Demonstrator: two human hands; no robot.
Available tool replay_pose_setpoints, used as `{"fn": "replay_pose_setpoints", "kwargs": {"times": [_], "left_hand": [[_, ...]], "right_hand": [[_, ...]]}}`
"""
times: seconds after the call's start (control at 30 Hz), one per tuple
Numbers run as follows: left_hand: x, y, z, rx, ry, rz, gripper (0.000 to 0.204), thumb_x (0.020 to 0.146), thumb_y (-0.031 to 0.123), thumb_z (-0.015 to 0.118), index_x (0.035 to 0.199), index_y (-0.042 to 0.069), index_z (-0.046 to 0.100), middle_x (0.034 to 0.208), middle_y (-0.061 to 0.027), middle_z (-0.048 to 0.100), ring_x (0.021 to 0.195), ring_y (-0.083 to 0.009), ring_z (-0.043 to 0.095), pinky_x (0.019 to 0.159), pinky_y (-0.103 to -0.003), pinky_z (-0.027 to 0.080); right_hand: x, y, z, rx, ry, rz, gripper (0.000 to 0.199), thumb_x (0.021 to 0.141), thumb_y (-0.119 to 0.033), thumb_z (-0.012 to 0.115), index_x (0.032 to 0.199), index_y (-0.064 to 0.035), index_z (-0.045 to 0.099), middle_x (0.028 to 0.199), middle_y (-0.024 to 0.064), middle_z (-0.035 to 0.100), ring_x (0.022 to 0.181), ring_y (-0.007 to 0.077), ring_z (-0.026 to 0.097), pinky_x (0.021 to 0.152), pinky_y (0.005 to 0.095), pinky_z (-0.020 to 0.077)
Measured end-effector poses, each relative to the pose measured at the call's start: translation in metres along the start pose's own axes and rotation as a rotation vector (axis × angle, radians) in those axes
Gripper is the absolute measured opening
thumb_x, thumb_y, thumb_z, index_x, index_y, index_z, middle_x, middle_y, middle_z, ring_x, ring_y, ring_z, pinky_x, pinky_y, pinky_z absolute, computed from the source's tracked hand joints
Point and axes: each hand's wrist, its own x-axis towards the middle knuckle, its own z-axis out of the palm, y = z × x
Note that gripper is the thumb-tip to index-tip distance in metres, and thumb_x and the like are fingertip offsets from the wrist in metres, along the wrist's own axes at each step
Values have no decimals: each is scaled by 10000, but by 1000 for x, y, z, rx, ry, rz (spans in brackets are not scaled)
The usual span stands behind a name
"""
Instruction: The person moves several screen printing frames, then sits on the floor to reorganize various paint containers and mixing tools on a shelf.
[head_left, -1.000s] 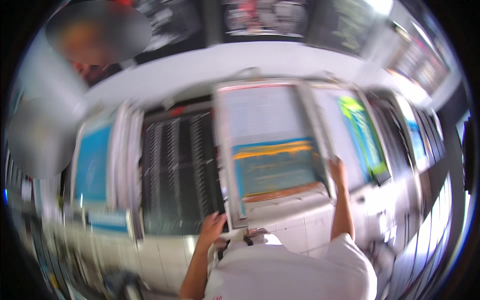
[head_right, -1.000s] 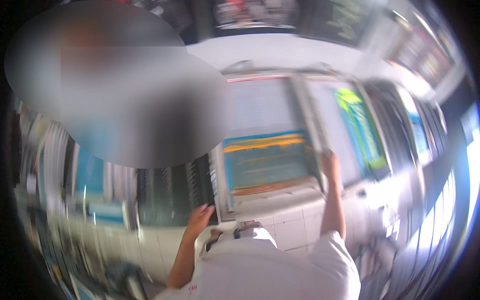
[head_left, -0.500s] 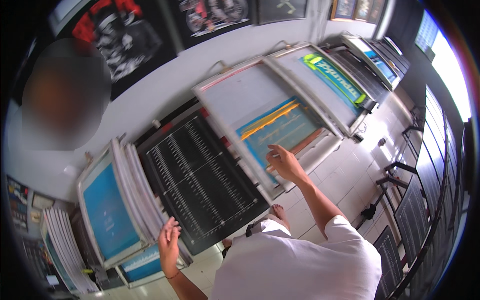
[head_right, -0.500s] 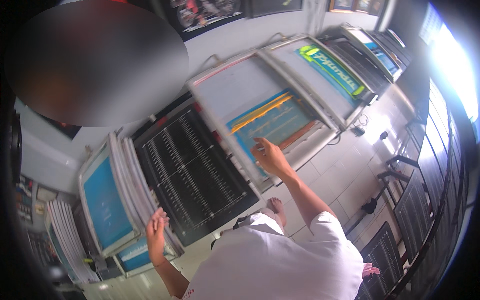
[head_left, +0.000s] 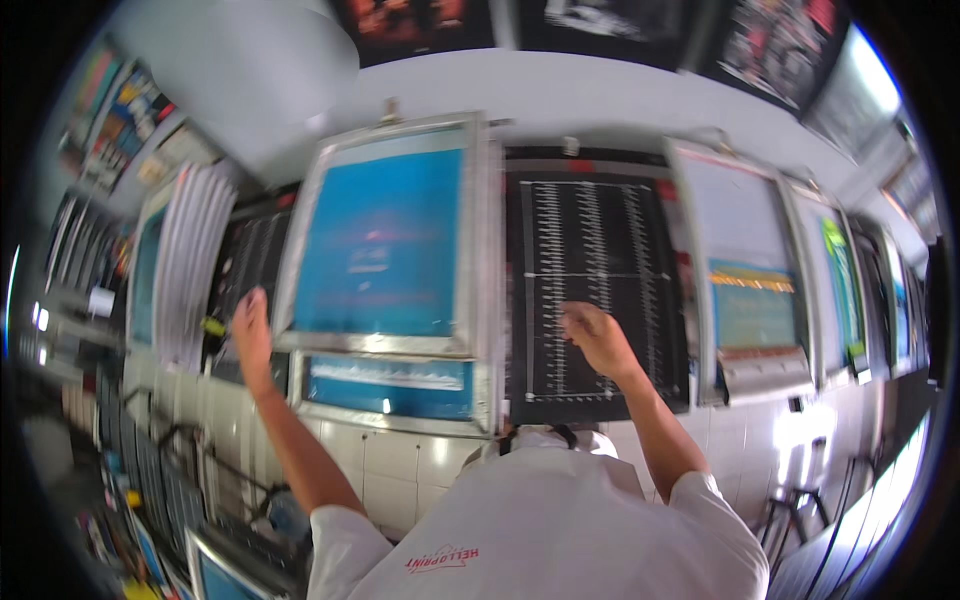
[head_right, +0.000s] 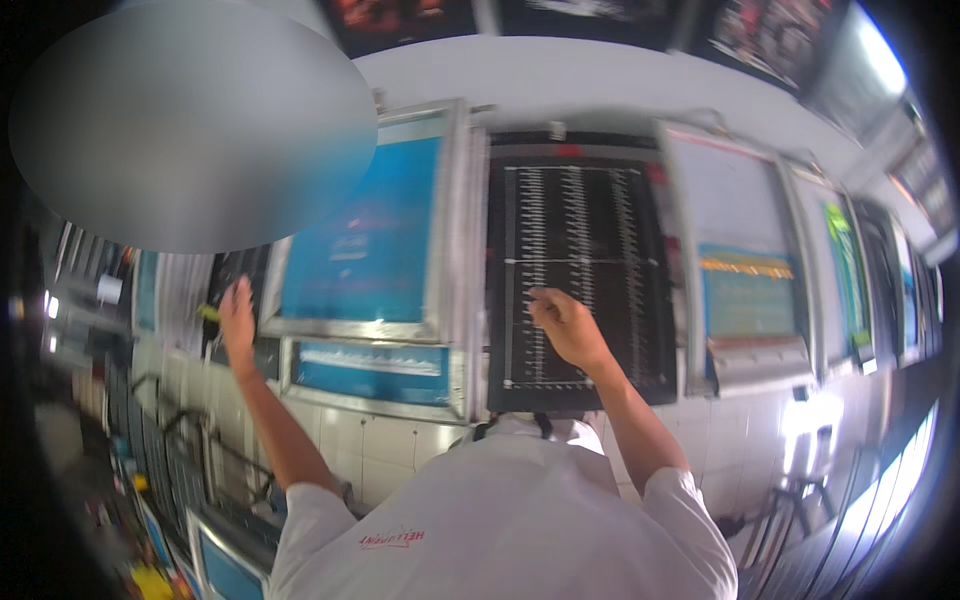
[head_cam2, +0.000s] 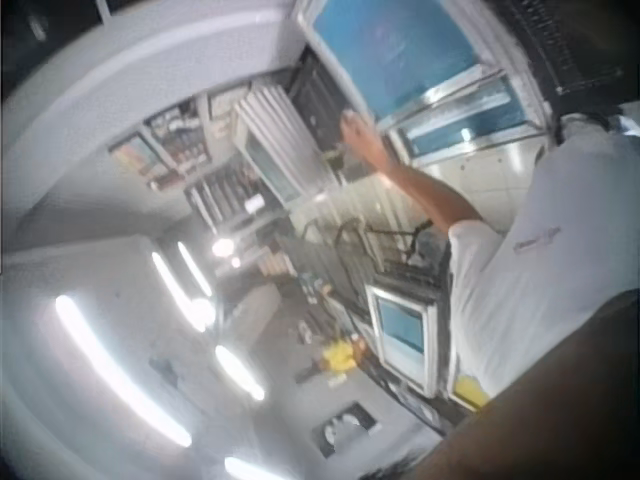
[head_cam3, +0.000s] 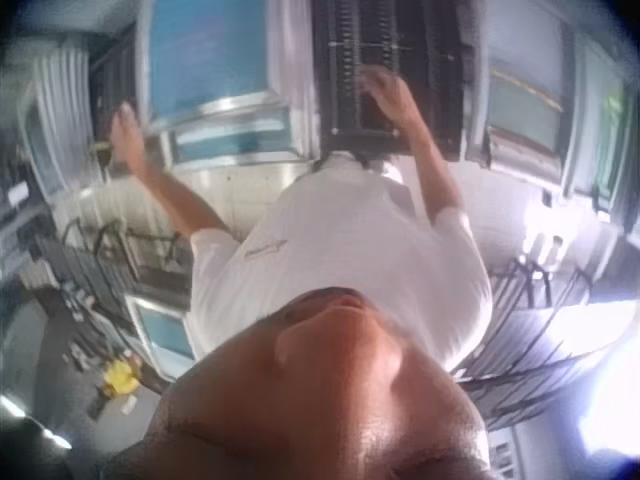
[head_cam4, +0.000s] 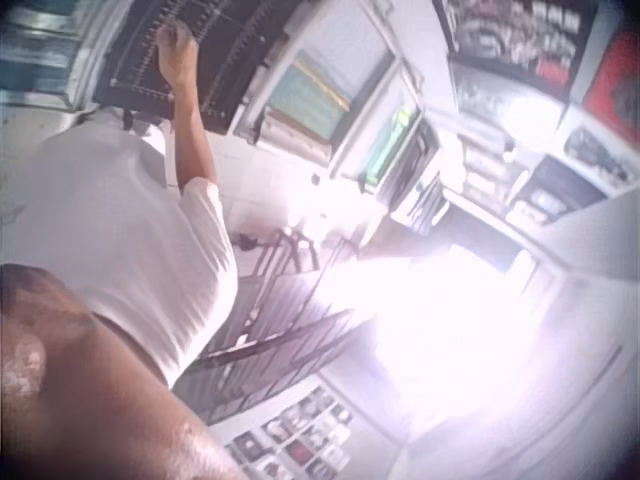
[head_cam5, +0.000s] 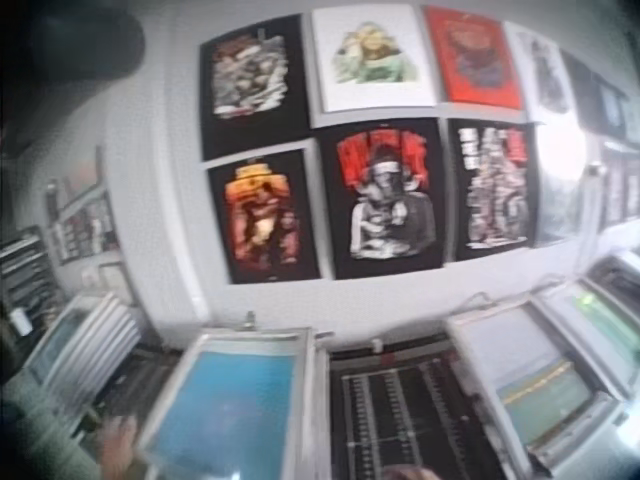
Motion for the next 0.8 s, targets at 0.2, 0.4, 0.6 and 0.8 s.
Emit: {"fn": "replay_pose_setpoints", "kwargs": {"times": [0.2, 0.4, 0.6, 0.8], "left_hand": [[48, -49, 10, 229, -148, -75, 576, 931, 491, 526, 1036, -66, 627, 999, -214, 666, 944, -318, 642, 830, -360, 480], [42, -49, 31, 372, -222, -235, 727, 906, 621, 439, 1031, -73, 616, 1047, -299, 620, 1058, -439, 573, 890, -442, 447], [46, -72, 30, 238, -279, -256, 736, 925, 624, 398, 1048, -75, 593, 1064, -298, 609, 1069, -424, 569, 909, -431, 431], [44, -61, 36, 99, -167, -275, 726, 937, 620, 395, 987, -79, 586, 976, -238, 609, 973, -297, 575, 890, -377, 419]], "right_hand": [[69, -11, 63, 33, -23, -104, 411, 932, -205, 586, 1240, 63, 540, 1038, 123, 652, 841, 150, 602, 756, 277, 489], [96, -22, 96, 97, -114, 166, 580, 951, -327, 550, 1352, 73, 425, 1163, 155, 597, 983, 182, 587, 779, 299, 485], [99, -21, 119, 468, -95, 197, 540, 944, -322, 545, 1294, 81, 467, 1081, 113, 605, 1001, 180, 563, 851, 298, 438], [106, -31, 155, 480, 428, 340, 472, 969, -296, 486, 1255, 79, 493, 1179, 159, 577, 1086, 214, 551, 932, 347, 426]]}}
